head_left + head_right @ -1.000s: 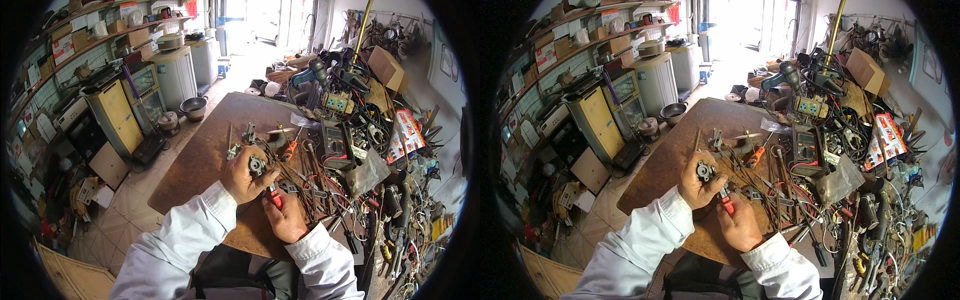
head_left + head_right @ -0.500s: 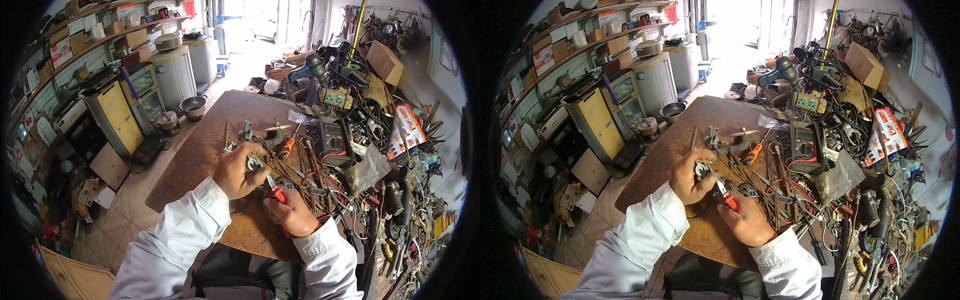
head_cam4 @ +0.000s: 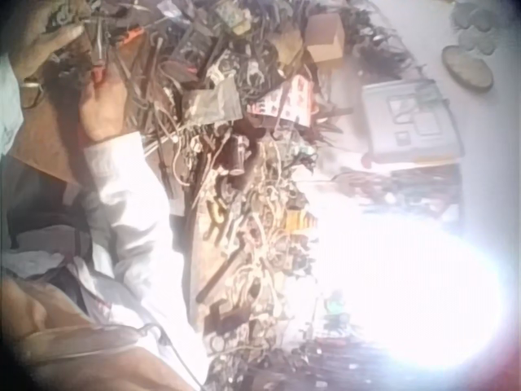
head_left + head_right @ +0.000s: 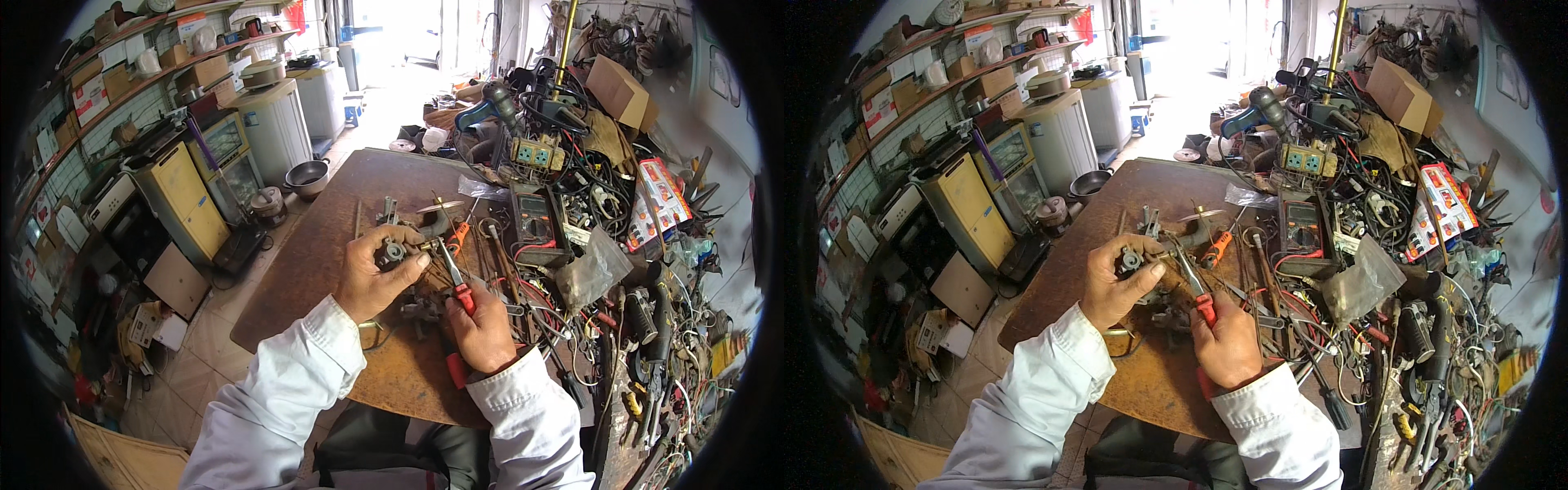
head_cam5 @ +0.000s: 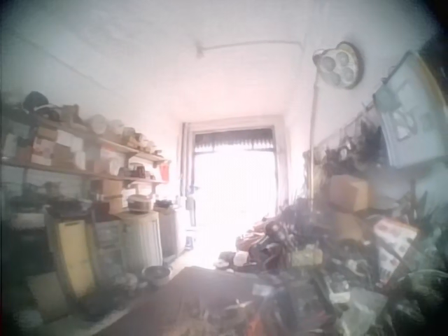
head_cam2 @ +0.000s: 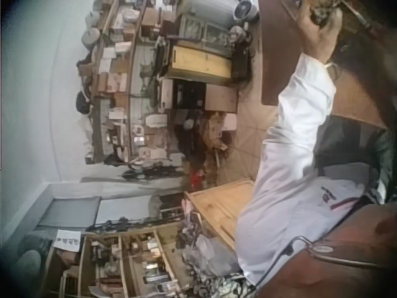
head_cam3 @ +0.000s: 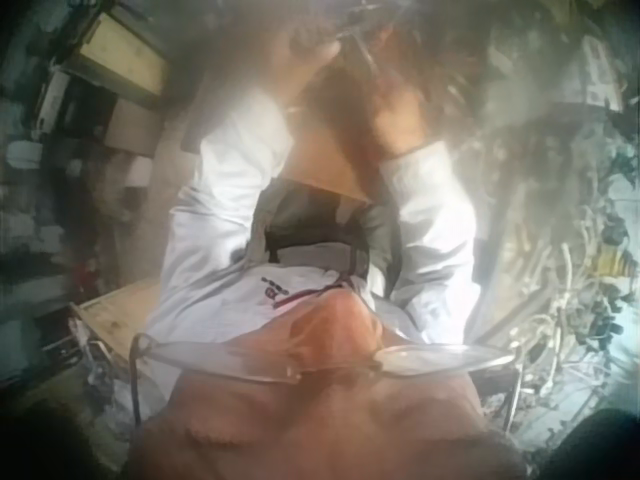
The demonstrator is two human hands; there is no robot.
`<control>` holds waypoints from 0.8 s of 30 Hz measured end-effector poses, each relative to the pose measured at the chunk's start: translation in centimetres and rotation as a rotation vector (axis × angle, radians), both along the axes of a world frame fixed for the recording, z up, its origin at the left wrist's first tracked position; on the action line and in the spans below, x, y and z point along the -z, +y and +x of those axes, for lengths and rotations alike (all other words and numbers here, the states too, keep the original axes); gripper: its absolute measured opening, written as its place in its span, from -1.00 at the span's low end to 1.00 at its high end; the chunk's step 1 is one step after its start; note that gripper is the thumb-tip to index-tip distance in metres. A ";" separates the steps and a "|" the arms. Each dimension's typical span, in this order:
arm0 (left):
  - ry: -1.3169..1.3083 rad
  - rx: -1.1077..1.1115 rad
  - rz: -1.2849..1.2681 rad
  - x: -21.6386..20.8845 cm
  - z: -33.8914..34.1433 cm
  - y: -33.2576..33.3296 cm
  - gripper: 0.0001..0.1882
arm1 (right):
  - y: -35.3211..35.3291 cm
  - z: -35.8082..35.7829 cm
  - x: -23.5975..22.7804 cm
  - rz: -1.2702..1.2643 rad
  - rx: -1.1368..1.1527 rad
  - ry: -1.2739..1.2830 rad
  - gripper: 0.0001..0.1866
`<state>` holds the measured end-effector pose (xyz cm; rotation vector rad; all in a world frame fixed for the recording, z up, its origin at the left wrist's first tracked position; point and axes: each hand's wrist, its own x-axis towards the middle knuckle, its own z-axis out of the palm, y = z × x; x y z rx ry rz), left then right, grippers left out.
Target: The person assembles small metal components on a cluttered workbench. They use pliers to bend and fit metal rods into a metal housing, repeatedly picking up and placing parts while adjusting the assembly.
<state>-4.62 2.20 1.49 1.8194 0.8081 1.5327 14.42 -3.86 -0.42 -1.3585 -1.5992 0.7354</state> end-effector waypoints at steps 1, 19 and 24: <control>0.009 -0.008 0.019 0.0 0.1 0.0 -0.78 | -0.1 0.0 -0.2 0.011 0.005 -0.024 -0.80; 0.492 -0.170 -0.012 1.2 0.8 0.6 -0.83 | 1.6 3.7 -0.4 0.106 0.284 0.016 -0.76; 0.419 -0.032 -0.061 1.0 0.3 0.6 -0.68 | 1.6 3.7 -0.2 0.114 0.294 -0.006 -0.76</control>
